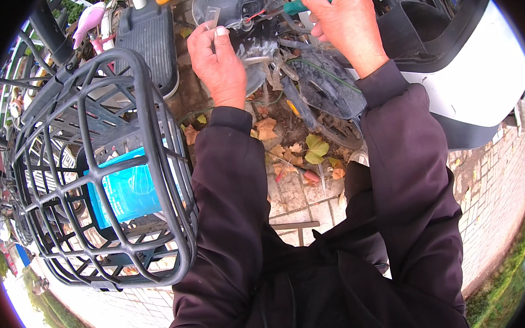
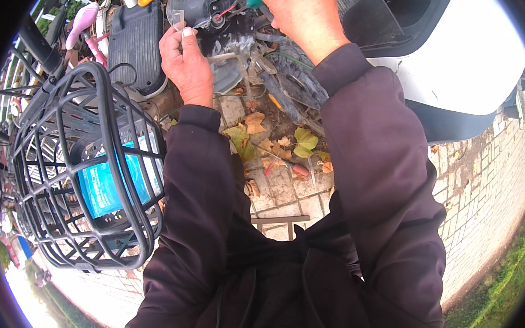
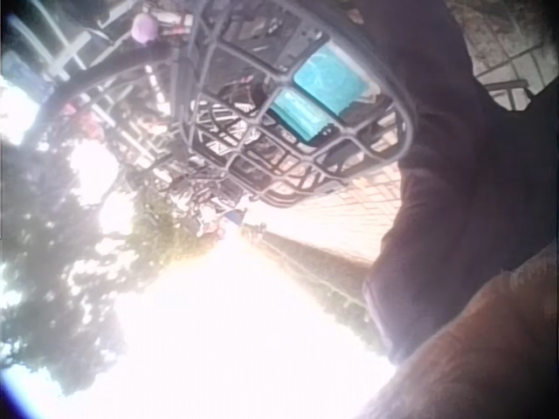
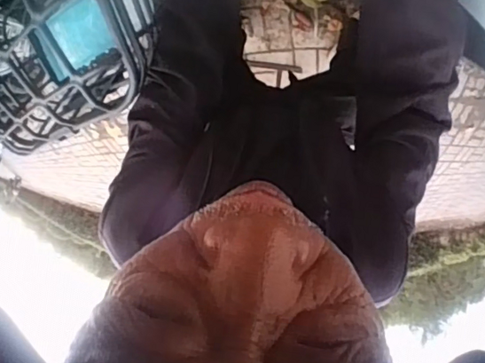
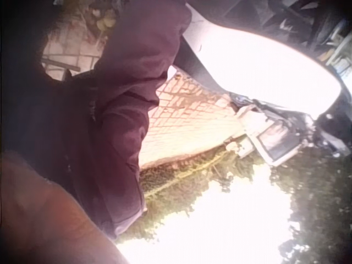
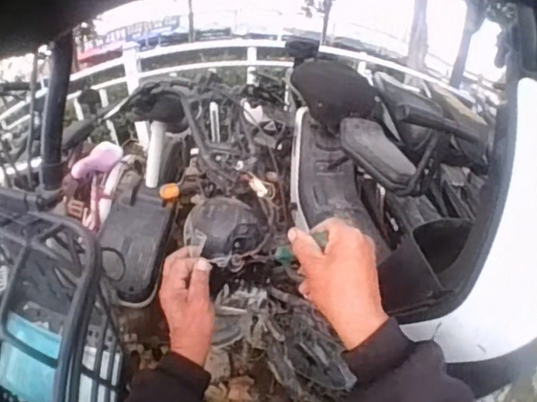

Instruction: The person removes a scooter headlight assembly using a screwdriver, then wraps the exposed wiring with electrical tape. The person handles the headlight and wires directly, then secures the connections with tape.

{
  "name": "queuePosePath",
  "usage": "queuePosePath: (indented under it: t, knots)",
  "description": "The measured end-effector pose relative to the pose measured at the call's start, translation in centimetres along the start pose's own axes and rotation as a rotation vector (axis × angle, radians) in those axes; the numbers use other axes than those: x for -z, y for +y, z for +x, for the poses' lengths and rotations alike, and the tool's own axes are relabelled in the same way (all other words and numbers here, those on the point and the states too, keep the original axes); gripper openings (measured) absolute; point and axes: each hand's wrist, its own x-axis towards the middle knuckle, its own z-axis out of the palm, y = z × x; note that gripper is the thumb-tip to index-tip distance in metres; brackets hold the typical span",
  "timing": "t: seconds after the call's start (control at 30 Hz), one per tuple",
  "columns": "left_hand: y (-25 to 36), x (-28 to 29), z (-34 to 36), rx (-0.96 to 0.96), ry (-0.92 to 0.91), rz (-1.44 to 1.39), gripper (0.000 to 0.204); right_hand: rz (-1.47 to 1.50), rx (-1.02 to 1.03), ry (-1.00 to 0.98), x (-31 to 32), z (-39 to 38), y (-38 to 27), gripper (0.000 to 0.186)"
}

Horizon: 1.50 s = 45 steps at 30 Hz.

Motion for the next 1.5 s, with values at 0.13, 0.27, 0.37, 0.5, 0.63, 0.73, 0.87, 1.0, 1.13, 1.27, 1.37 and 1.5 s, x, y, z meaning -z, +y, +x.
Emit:
queuePosePath:
  t: [0.13, 0.27, 0.37, 0.5, 0.63, 0.73, 0.87, 1.0, 1.13, 1.27, 1.37, 1.5]
  knots:
    - [-0.4, -0.2, -0.2, 0.080, 0.078, 0.026, 0.013, 0.002, 0.012, -0.006, -0.2, -0.5, 0.3, 0.036]
    - [-1.6, 0.0, 0.4, 0.183, 0.010, -0.073, 0.018, -0.043, -0.011, -0.032, -0.2, -0.8, 0.2, 0.036]
    - [-2.4, 0.4, 0.7, 0.227, -0.031, -0.116, 0.020, 0.016, -0.004, -0.071, -0.1, -0.8, 0.3, 0.034]
    - [-3.2, 0.5, 0.8, 0.249, -0.055, -0.070, 0.019, -0.005, 0.066, -0.095, 0.1, -0.9, 1.6, 0.030]
    - [-3.1, 0.3, 1.0, 0.255, -0.056, -0.109, 0.017, -0.145, 0.559, -0.012, -0.1, -0.6, 3.2, 0.022]
    - [-2.7, 0.4, 1.0, 0.309, -0.058, -0.181, 0.015, -0.109, 0.798, -0.030, 0.0, -0.4, 3.4, 0.021]
    - [-2.4, 0.2, 1.0, 0.328, -0.050, -0.250, 0.017, -0.272, 0.547, -0.121, 0.9, -0.8, 2.3, 0.025]
    - [-2.8, 0.1, 1.3, 0.334, -0.034, -0.145, 0.022, -0.446, 0.268, -0.167, 1.2, -1.2, 1.1, 0.029]
    - [-3.3, -0.1, 1.1, 0.252, 0.014, -0.081, 0.020, -0.397, 0.596, -0.092, 1.5, -1.6, 1.5, 0.032]
    - [-3.4, -0.3, 1.2, 0.298, 0.022, -0.152, 0.020, -0.212, 0.613, -0.069, 1.6, -2.1, 2.5, 0.029]
    - [-3.4, -0.3, 1.2, 0.304, 0.032, -0.167, 0.020, -0.245, 0.382, -0.071, 1.0, -2.2, 2.8, 0.028]
    - [-3.7, 0.0, 1.3, 0.360, -0.006, -0.196, 0.022, -0.341, 0.286, -0.091, 0.1, -2.1, 2.7, 0.026]
